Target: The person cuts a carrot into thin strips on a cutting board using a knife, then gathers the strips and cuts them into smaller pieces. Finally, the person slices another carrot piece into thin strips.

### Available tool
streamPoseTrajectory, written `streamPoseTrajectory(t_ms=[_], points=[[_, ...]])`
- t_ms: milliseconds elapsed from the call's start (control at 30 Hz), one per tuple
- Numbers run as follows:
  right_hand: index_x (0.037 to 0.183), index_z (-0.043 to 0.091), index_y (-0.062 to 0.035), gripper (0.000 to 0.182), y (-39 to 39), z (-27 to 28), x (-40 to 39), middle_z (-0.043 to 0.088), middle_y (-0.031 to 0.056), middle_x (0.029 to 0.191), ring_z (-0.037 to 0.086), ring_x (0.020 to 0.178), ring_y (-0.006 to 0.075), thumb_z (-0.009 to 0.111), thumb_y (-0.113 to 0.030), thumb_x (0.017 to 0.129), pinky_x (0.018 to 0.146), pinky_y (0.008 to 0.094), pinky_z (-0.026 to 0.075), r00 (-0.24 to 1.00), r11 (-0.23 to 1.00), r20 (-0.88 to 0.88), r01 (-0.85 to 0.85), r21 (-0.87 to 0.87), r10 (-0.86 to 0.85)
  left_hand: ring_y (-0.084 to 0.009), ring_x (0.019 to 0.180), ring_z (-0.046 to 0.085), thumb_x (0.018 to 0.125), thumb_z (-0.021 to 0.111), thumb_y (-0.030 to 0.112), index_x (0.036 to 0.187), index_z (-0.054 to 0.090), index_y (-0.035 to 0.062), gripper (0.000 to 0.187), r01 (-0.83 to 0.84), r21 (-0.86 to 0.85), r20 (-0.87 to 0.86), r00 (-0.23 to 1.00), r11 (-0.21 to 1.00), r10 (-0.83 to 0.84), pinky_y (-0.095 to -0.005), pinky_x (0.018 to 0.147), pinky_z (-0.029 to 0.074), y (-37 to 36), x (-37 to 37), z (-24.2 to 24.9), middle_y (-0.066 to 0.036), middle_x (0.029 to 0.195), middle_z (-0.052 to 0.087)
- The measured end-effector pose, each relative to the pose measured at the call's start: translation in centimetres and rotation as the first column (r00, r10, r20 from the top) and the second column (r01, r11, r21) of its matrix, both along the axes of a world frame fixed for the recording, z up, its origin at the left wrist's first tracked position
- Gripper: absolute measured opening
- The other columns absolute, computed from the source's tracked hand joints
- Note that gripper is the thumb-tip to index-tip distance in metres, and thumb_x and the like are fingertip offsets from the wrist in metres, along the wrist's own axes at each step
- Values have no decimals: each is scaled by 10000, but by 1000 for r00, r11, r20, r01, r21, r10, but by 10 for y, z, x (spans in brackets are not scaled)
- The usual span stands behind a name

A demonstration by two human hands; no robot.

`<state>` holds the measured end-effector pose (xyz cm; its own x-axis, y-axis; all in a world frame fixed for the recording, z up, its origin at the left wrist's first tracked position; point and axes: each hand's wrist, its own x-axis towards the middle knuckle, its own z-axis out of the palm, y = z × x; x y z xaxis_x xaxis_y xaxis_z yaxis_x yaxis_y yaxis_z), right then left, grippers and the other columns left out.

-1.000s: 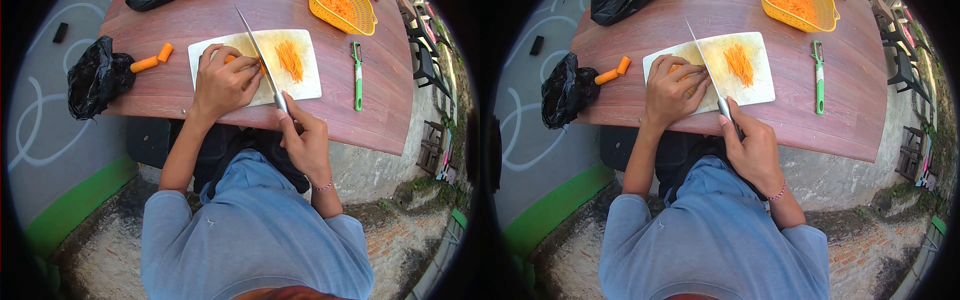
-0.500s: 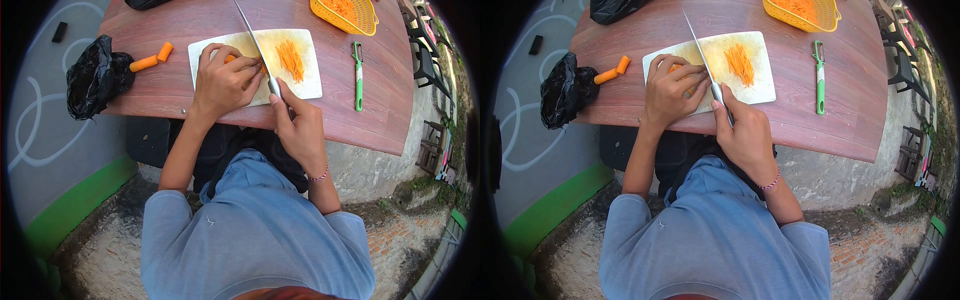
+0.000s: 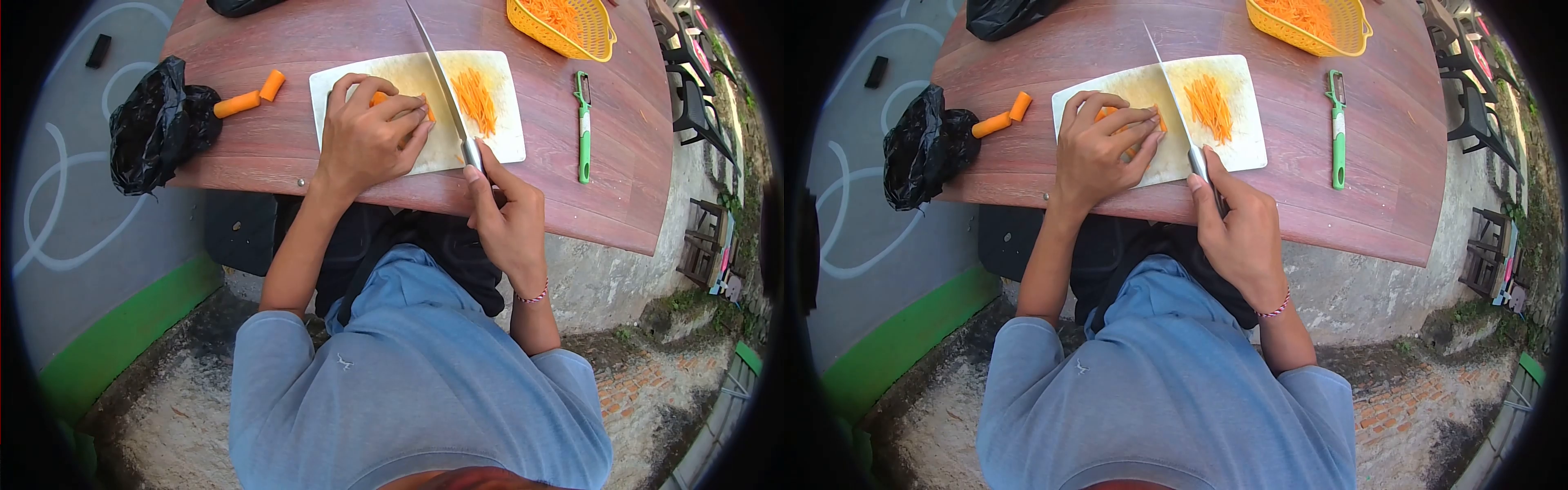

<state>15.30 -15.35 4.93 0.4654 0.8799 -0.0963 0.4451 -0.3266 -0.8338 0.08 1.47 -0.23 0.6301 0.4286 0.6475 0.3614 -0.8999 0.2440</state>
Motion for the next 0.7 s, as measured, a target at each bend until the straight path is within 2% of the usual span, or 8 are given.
streamPoseTrajectory(t_ms=[200,500,700], points=[[1375,701,50,407,1,-4,-5,598,252,700,569,534,275,704,-195,1050,569,404,468,996,995,-13,-86,49,86,-196,963,704,824,855,167,932,862,115,119,7,-4,2,1000,1000,-7,-438,989,488,0,0,0,33,1001,819],[1380,688,65,410,-3,-1,-9,633,270,747,646,601,363,692,-182,1053,608,428,494,994,994,-10,-109,19,109,-212,975,699,814,844,152,910,854,113,104,9,-13,-3,1000,1000,-9,-450,1001,488,-1,0,2,22,1000,811],[1384,683,69,400,-6,2,-14,656,283,792,683,656,385,679,-164,1059,640,435,517,995,994,-7,-103,34,103,-215,974,697,807,843,146,903,851,106,104,14,-23,4,1000,1000,-14,-450,999,489,-1,0,2,16,996,807]])
